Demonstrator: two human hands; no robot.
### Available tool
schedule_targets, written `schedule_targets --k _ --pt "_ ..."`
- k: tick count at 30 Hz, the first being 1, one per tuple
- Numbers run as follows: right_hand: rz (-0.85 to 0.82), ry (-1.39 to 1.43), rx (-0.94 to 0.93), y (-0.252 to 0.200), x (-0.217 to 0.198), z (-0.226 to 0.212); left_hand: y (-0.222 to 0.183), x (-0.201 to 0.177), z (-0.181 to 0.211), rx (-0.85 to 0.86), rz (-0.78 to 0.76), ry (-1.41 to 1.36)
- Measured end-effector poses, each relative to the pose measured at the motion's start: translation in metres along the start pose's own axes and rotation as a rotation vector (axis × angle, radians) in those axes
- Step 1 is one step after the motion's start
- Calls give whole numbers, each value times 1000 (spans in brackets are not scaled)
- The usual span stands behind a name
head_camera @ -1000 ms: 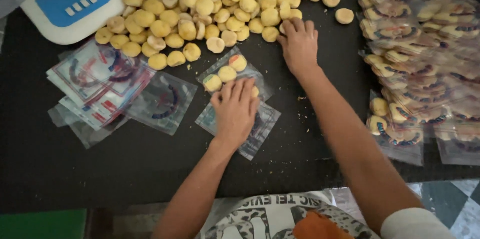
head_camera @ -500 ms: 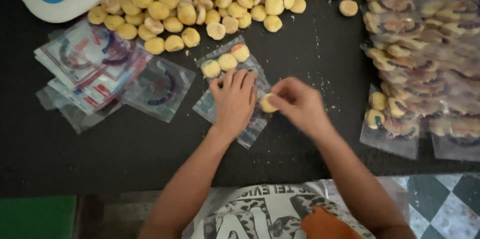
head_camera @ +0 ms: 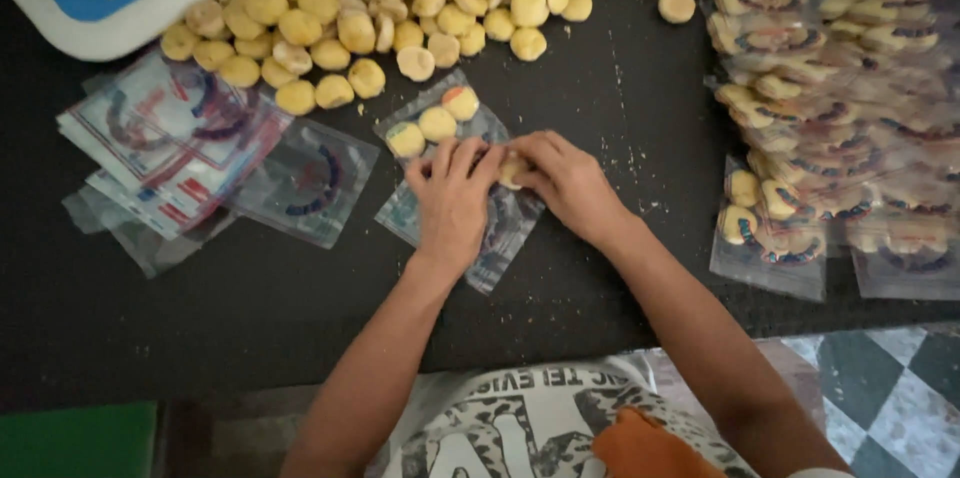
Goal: Packing small round pastries into individual plastic bags from a large pile on a table.
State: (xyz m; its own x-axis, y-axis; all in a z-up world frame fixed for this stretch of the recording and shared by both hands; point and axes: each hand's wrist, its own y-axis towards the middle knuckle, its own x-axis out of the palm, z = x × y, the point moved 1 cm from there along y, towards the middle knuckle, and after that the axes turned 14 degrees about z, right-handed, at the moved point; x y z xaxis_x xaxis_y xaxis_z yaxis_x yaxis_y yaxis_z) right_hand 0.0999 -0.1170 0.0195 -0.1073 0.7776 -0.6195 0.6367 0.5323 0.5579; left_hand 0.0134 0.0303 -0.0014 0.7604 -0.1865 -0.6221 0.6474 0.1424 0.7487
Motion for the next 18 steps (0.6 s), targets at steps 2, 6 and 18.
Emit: schedule_targets --k 2,6,18 --pt "-45 -6 -17 0 -11 -11 15 -19 8 -20 13 -31" --pt "-44 -93 -50 -9 -2 5 9 -16 2 -47 -16 -179" --pt "98 21 -63 -4 40 31 8 3 9 -176 164 1"
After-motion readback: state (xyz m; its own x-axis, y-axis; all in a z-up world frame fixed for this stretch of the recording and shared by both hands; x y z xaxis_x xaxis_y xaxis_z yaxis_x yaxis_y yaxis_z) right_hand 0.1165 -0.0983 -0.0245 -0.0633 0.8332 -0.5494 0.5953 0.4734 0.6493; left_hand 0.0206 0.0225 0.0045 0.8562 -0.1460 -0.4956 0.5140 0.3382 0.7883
